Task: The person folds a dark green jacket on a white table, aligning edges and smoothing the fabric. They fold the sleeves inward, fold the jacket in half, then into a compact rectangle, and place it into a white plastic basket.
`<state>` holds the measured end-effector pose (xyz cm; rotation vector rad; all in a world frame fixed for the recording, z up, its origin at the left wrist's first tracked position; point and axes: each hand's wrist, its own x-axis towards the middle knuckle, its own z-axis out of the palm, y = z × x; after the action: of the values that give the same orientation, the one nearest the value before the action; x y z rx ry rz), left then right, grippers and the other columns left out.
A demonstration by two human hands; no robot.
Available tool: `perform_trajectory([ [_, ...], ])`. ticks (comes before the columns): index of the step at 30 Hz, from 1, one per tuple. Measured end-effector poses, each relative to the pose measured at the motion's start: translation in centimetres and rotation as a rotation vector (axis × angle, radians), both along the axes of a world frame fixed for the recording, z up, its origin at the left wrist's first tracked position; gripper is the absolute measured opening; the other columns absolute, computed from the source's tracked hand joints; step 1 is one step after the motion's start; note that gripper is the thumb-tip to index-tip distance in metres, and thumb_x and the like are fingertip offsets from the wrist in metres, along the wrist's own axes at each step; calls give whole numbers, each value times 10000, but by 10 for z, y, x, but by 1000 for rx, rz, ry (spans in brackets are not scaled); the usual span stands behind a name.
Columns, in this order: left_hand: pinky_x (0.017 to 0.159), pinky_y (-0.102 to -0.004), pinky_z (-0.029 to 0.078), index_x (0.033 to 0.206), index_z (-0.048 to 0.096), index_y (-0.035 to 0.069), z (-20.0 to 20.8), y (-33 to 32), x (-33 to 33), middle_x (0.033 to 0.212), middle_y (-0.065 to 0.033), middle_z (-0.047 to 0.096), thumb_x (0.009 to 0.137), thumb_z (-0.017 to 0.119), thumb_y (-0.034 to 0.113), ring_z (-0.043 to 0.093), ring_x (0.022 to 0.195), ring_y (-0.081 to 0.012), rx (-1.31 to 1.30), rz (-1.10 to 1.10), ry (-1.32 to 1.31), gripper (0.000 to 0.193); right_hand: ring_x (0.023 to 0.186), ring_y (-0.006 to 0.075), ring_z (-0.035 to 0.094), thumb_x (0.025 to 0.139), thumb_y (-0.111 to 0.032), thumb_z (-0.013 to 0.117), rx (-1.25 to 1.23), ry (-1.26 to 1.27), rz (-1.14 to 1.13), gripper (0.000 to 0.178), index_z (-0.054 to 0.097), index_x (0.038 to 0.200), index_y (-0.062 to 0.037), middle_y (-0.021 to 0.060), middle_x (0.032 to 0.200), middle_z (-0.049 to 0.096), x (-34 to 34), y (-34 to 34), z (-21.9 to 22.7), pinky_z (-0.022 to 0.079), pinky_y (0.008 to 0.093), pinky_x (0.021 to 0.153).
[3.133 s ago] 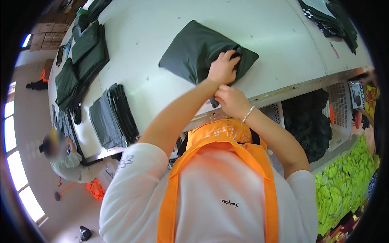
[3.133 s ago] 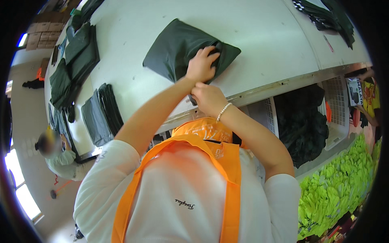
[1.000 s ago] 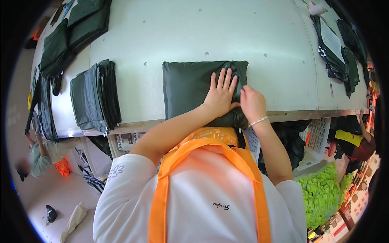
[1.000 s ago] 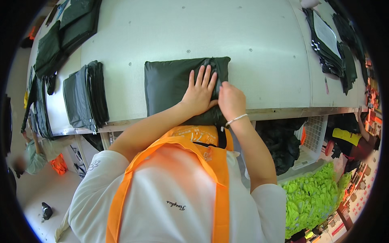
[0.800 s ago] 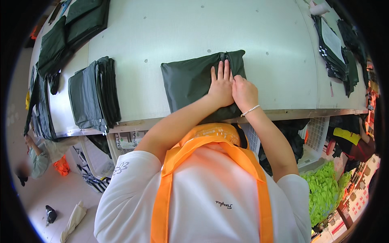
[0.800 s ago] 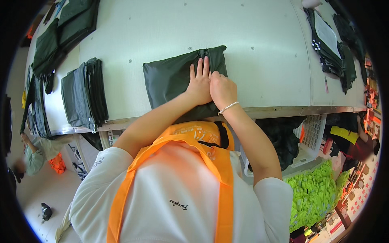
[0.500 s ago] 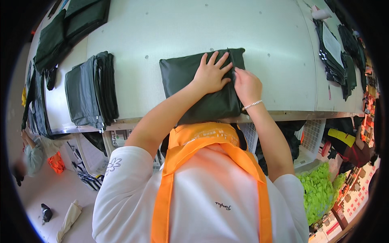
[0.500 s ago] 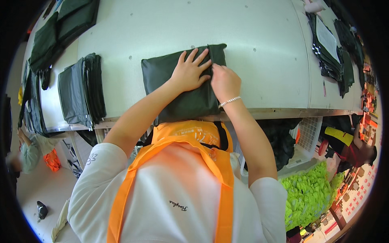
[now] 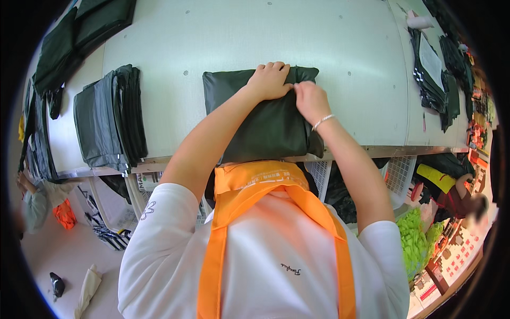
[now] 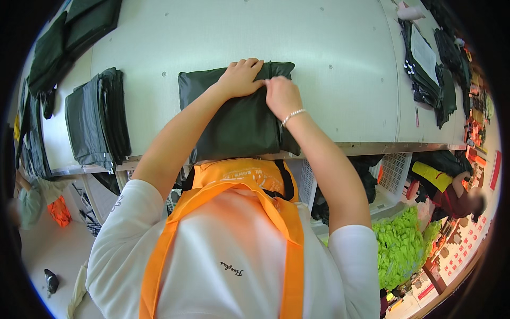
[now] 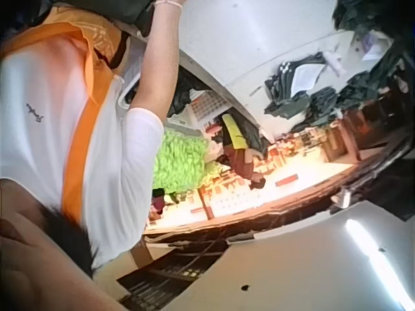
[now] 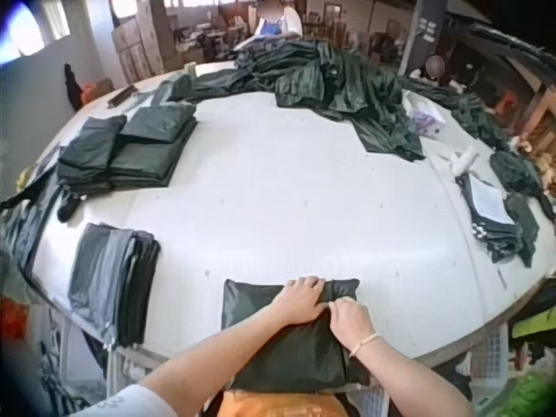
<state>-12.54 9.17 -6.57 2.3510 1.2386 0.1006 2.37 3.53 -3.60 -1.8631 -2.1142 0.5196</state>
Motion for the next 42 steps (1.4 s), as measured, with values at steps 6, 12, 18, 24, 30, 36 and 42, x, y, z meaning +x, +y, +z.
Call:
perform_trajectory([
  [6, 914, -448, 430, 1234, 551, 136, -15, 24, 14, 1212, -148, 557, 905, 448, 329, 522, 1111, -327, -261, 152, -124, 395, 629, 309, 641, 929, -137, 467, -407, 199, -287, 183, 530, 1075, -46, 169, 791, 647, 4, 52, -10, 504, 416, 582],
  [12, 791, -422, 497, 978, 663, 90, -27, 36, 30, 970, -129, 665, 882, 480, 306, 618, 932, -303, -277, 379, -238, 299, 631, 346, 628, 935, -164, 460, -193, -69, -217, 131, 497, 995, -54, 166, 748, 648, 2, 49, -22, 501, 428, 591],
  [18, 786, -423, 497, 966, 658, 80, -16, 44, 37, 998, -117, 664, 868, 512, 336, 617, 943, -298, -323, 336, -50, 311, 694, 369, 634, 893, -121, 487, -129, -212, -32, 94, 463, 929, -38, 174, 731, 641, 9, 39, -16, 488, 463, 602],
  [24, 784, -400, 486, 963, 668, 76, -26, 42, 30, 988, -112, 666, 865, 526, 385, 621, 921, -287, -334, 365, -105, 354, 719, 355, 629, 875, -148, 536, -137, -52, -131, 170, 496, 1024, -77, 160, 764, 642, 12, 15, 3, 487, 463, 615],
  [30, 775, -384, 482, 982, 680, 87, -26, 47, 29, 958, -113, 670, 864, 529, 395, 623, 899, -273, -376, 379, -156, 363, 904, 317, 590, 871, -131, 564, 18, 30, -93, 198, 625, 1053, -81, 147, 957, 614, 12, 37, -14, 490, 389, 767],
  [36, 768, -384, 485, 968, 686, 102, -31, 46, 30, 953, -100, 673, 863, 521, 380, 624, 899, -273, -360, 410, -171, 340, 851, 326, 601, 880, -131, 539, -278, 141, -104, 114, 624, 928, -73, 133, 939, 633, 19, 62, -7, 494, 399, 732],
  [42, 783, -392, 481, 969, 685, 103, -27, 45, 32, 974, -95, 669, 873, 501, 348, 618, 920, -270, -377, 395, -121, 321, 809, 324, 594, 879, -120, 531, -107, 68, -134, 72, 565, 875, -57, 125, 883, 623, 21, 69, -23, 482, 403, 697],
])
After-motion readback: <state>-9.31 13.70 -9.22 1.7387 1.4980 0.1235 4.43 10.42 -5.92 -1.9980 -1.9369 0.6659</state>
